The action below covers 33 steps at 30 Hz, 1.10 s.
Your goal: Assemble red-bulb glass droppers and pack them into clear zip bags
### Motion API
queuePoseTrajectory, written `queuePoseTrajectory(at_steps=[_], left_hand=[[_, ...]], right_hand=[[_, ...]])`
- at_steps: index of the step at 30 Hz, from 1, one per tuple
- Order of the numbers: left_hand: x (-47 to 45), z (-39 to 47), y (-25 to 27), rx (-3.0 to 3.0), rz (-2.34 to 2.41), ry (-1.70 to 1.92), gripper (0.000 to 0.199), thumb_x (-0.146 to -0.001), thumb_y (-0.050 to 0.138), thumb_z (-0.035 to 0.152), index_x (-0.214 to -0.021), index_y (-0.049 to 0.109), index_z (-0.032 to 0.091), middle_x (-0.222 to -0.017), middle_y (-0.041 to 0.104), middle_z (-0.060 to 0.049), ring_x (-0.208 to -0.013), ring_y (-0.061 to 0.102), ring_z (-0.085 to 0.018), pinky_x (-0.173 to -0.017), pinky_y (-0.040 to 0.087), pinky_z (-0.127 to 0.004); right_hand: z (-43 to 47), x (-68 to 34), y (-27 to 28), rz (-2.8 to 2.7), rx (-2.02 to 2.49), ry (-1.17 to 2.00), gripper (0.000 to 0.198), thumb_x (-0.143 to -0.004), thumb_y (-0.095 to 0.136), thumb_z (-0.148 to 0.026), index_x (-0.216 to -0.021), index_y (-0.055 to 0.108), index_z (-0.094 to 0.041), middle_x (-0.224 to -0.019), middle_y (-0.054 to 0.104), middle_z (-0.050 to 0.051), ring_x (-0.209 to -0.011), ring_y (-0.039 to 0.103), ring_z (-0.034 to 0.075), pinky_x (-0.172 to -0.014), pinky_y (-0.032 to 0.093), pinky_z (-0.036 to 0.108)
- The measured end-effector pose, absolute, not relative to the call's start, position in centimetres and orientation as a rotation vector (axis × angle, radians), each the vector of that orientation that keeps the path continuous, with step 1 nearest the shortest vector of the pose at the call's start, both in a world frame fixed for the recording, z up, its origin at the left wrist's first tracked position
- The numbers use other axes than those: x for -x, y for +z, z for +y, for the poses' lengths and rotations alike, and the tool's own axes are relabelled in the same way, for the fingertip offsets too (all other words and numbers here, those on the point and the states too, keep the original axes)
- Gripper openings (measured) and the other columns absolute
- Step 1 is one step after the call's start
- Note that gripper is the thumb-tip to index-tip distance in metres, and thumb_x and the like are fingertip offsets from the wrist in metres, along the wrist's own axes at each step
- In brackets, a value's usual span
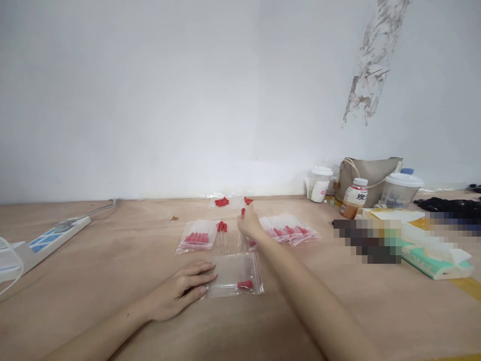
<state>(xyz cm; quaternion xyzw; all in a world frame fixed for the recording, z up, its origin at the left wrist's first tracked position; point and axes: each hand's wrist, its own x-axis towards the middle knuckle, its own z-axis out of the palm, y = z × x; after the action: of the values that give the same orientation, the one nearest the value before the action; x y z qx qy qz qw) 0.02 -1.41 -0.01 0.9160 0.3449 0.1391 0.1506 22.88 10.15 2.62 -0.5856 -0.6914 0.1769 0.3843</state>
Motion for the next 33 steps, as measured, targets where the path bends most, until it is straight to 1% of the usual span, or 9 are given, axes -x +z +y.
queuePoseTrajectory(at_steps=[2,3,5,7,12,18,25,29,33], left_hand=[[0.0,-1.4,0.0,-2.631,0.984,0.406,0.036,-0.089,0.038,0.034,-0.124,0.043,0.030,-0.133,0.039,-0.002,-0.122,0.034,-0.021,-0.100,0.028,-0.039],[0.0,-1.3,0.0,-2.631,0.984,0.410,0.036,-0.088,0.039,0.034,-0.124,0.043,0.030,-0.133,0.039,-0.001,-0.121,0.034,-0.021,-0.100,0.029,-0.039],[-0.1,-1.3,-0.1,-2.631,0.991,0.415,0.036,-0.088,0.039,0.034,-0.124,0.043,0.031,-0.133,0.039,-0.001,-0.121,0.034,-0.021,-0.099,0.029,-0.039],[-0.1,-1.3,-0.1,-2.631,0.994,0.417,0.036,-0.088,0.039,0.034,-0.124,0.043,0.031,-0.133,0.039,-0.001,-0.121,0.034,-0.021,-0.099,0.029,-0.039],[-0.2,-1.4,0.0,-2.621,0.998,0.432,0.036,-0.088,0.039,0.033,-0.124,0.043,0.031,-0.132,0.040,0.000,-0.121,0.035,-0.021,-0.099,0.030,-0.039],[-0.1,-1.5,0.0,-2.631,0.995,0.424,0.036,-0.089,0.038,0.035,-0.124,0.042,0.031,-0.133,0.039,0.000,-0.121,0.034,-0.021,-0.099,0.030,-0.039],[-0.2,-1.5,0.0,-2.643,0.999,0.432,0.037,-0.089,0.039,0.033,-0.125,0.041,0.031,-0.133,0.040,0.000,-0.121,0.035,-0.021,-0.099,0.030,-0.039],[-0.3,-1.6,0.0,-2.637,1.018,0.463,0.044,-0.088,0.041,0.032,-0.131,0.032,0.029,-0.132,0.041,-0.001,-0.120,0.035,-0.020,-0.099,0.030,-0.039],[-0.3,-1.7,0.1,-2.648,1.011,0.477,0.045,-0.087,0.041,0.032,-0.131,0.031,0.029,-0.131,0.042,-0.001,-0.119,0.036,-0.020,-0.099,0.030,-0.039]], right_hand=[[8.2,-25.8,2.5,-1.639,1.495,0.446,0.040,-0.078,0.031,-0.017,-0.118,0.032,-0.009,-0.082,0.057,0.009,-0.059,0.055,0.013,-0.055,0.043,0.026],[7.1,-27.1,2.2,-1.477,1.445,0.525,0.044,-0.078,0.033,-0.020,-0.120,0.027,-0.012,-0.076,0.055,0.004,-0.050,0.052,0.011,-0.049,0.042,0.025],[4.9,-29.3,1.0,-1.272,1.328,0.664,0.044,-0.075,0.037,-0.023,-0.117,0.029,-0.015,-0.060,0.049,-0.004,-0.041,0.046,0.010,-0.043,0.040,0.024],[3.1,-30.6,-0.4,-1.134,1.251,0.764,0.042,-0.072,0.044,-0.026,-0.112,0.032,-0.017,-0.053,0.044,-0.007,-0.042,0.046,0.011,-0.042,0.041,0.023],[1.8,-30.8,-2.9,-0.932,1.153,0.796,0.043,-0.064,0.055,-0.028,-0.102,0.036,-0.023,-0.056,0.046,-0.007,-0.048,0.050,0.011,-0.043,0.045,0.022],[2.3,-29.7,-3.4,-0.944,1.138,0.868,0.041,-0.065,0.058,-0.029,-0.099,0.036,-0.023,-0.056,0.047,-0.007,-0.049,0.051,0.013,-0.044,0.048,0.025],[1.3,-29.3,-3.4,-0.935,1.076,1.057,0.037,-0.064,0.062,-0.030,-0.090,0.036,-0.025,-0.063,0.050,-0.007,-0.054,0.055,0.011,-0.055,0.050,0.027],[0.6,-30.4,-3.3,-1.176,1.101,1.233,0.031,-0.064,0.063,-0.035,-0.082,0.042,-0.021,-0.069,0.056,-0.003,-0.060,0.057,0.012,-0.061,0.048,0.029],[0.1,-31.5,-2.3,-1.688,1.176,1.034,0.021,-0.063,0.065,-0.031,-0.073,0.053,-0.017,-0.065,0.056,-0.002,-0.057,0.050,0.010,-0.055,0.041,0.024]])
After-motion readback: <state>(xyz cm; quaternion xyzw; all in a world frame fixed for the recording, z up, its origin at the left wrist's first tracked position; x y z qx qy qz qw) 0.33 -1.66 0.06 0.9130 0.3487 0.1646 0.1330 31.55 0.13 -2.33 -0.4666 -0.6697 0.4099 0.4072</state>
